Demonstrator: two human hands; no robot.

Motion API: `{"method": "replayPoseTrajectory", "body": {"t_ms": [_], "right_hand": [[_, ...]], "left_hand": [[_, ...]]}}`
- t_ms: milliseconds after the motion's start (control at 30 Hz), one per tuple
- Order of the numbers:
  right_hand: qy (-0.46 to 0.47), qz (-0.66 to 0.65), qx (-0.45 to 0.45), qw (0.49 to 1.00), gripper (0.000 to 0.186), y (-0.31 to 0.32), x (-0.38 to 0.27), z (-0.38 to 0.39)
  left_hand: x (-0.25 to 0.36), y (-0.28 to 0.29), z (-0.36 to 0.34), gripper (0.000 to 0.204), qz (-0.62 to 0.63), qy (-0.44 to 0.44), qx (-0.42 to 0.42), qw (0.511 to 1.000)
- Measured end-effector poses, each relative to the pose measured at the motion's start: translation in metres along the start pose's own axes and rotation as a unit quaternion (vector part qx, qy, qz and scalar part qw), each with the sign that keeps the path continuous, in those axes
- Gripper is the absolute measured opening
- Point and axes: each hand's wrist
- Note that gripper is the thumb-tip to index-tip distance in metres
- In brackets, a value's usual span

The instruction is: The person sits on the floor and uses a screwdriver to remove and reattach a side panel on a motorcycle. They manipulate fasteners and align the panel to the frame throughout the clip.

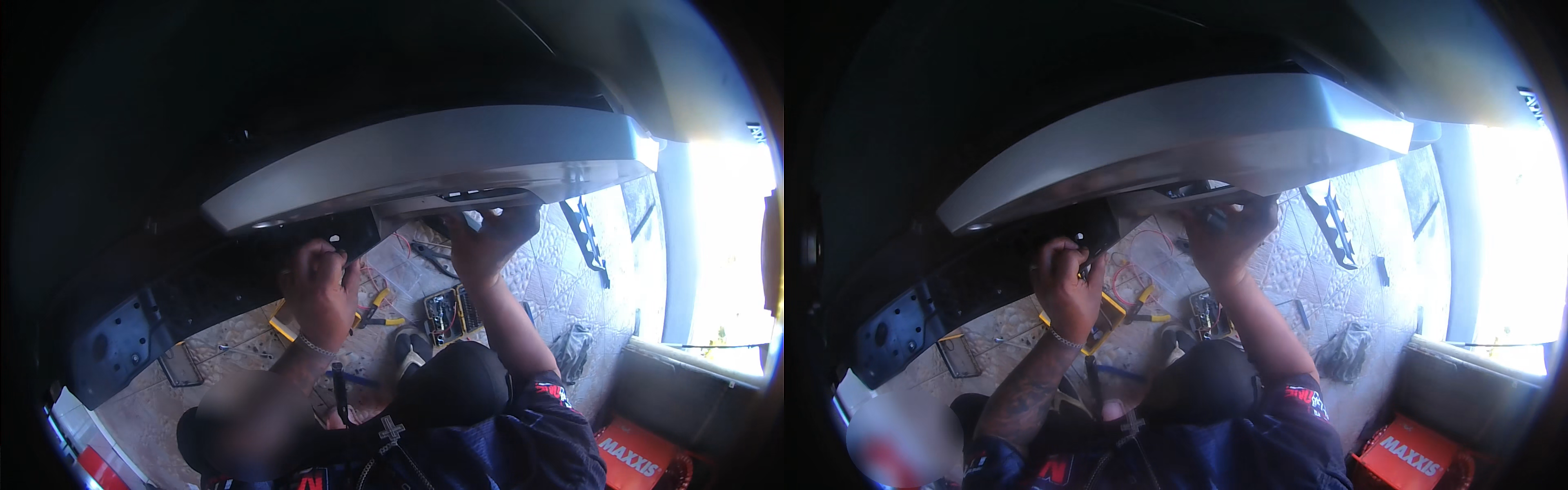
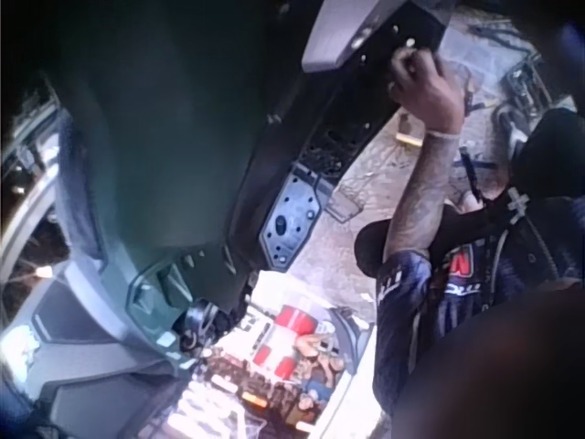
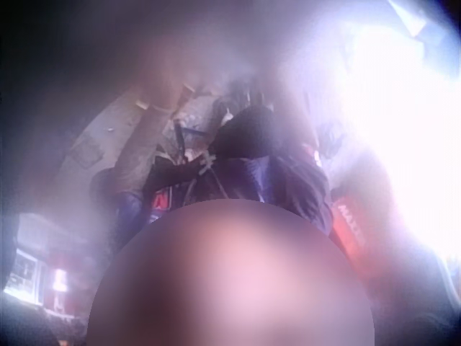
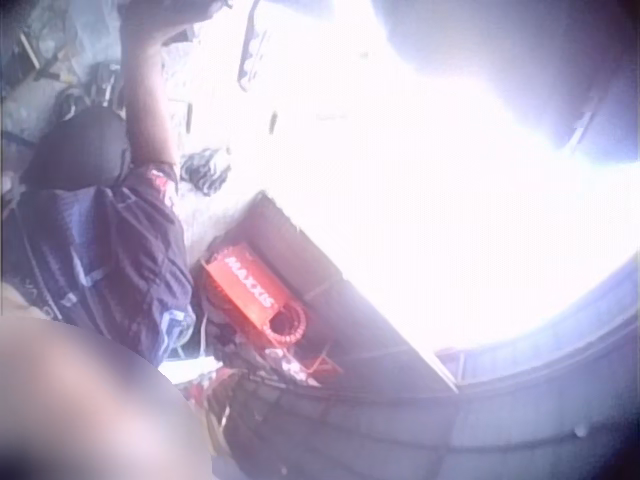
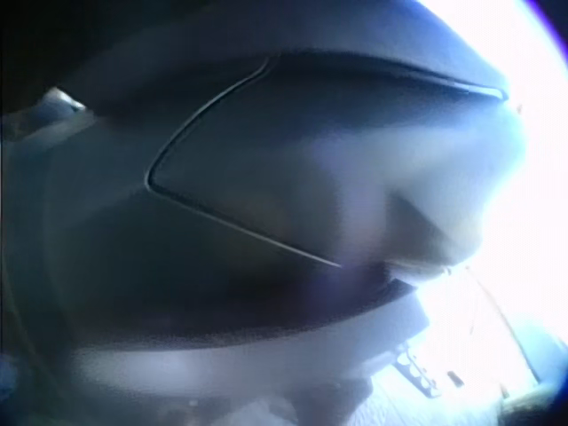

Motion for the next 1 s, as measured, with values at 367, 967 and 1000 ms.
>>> {"method": "replayPoseTrajectory", "body": {"t_ms": [367, 967, 1000], "right_hand": [[0.252, 0.035, 0.11, 0.961, 0.073, 0.056, -0.011, -0.015], [0.382, 0.026, 0.158, 0.91, 0.085, 0.015, -0.013, -0.063], [0.342, 0.069, 0.156, 0.924, 0.088, 0.011, -0.013, -0.061]], "left_hand": [[0.007, 0.002, -0.004, 0.033, 0.002, -0.012, 0.021, 1.0], [0.007, 0.0, -0.002, 0.034, -0.003, -0.017, 0.037, 0.999], [0.007, 0.001, -0.002, 0.033, -0.004, -0.018, 0.038, 0.999]]}}
Point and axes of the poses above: each hand's wrist, its own z-axis away from the middle knuckle, its own y-axis out of the back of the hand, x = y × z, and after that the axes turned 5 degrees about -x, right-handed
